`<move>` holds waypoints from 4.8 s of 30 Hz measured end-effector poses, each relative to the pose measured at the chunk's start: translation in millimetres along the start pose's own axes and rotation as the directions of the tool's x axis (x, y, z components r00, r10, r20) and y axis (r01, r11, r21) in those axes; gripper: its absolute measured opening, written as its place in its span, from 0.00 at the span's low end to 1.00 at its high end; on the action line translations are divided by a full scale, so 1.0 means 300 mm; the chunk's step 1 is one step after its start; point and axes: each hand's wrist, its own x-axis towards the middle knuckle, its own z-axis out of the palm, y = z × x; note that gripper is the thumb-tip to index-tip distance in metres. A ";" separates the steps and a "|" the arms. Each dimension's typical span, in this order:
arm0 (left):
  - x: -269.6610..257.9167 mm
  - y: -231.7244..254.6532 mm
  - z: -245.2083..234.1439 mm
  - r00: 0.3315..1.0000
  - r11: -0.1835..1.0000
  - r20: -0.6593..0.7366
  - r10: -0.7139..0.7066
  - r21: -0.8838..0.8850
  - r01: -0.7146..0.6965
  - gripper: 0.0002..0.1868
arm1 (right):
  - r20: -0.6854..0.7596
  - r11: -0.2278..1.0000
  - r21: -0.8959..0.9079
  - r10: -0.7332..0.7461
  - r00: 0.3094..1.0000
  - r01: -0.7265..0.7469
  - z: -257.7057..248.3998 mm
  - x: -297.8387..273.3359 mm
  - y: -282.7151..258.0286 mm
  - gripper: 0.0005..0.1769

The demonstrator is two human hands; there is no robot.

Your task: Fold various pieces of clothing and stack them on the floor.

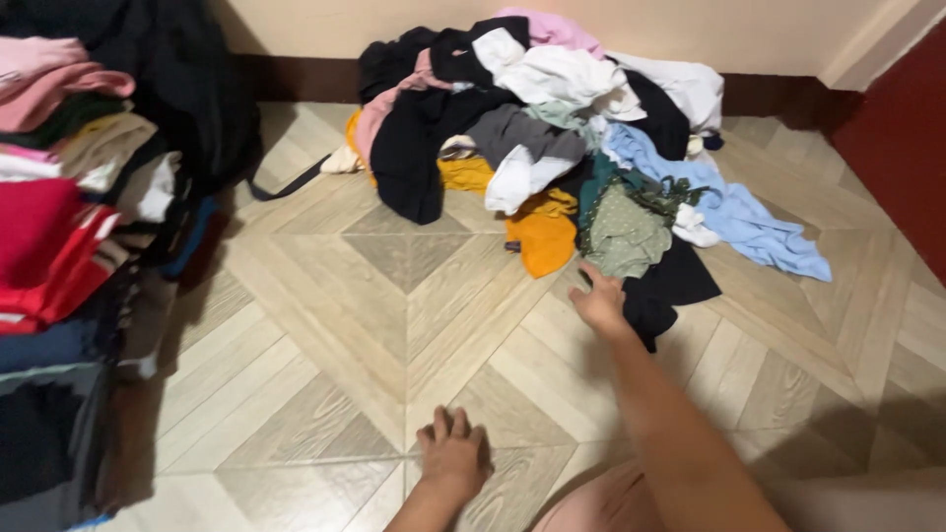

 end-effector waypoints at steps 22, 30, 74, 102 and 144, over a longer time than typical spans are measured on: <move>0.038 -0.024 -0.171 0.846 0.782 -0.532 0.034 -0.513 -0.354 0.65 | 0.321 0.439 0.894 -0.485 0.813 -0.091 -0.576 -0.535 -0.550 0.27; -0.074 -0.283 -0.233 0.771 0.887 -0.626 -0.115 -0.414 -0.203 0.13 | -0.124 -0.201 0.979 -0.533 0.837 0.017 -0.771 -0.627 -0.551 0.36; -0.274 -0.283 -0.126 0.833 0.898 -0.473 -0.287 -0.435 0.062 0.49 | 0.613 -0.118 0.402 -0.702 0.363 -0.908 -0.205 -0.769 -0.684 0.23; -0.554 -0.288 -0.511 0.951 0.971 0.207 0.231 -0.107 -0.212 0.44 | 0.535 0.552 0.824 -0.682 0.498 -0.128 -0.614 -0.779 -0.727 0.18; -0.839 -0.572 -0.771 0.293 0.842 -0.852 0.433 0.499 0.205 0.10 | 0.103 0.499 -0.455 -0.793 0.600 0.738 -0.898 -0.509 -0.527 0.12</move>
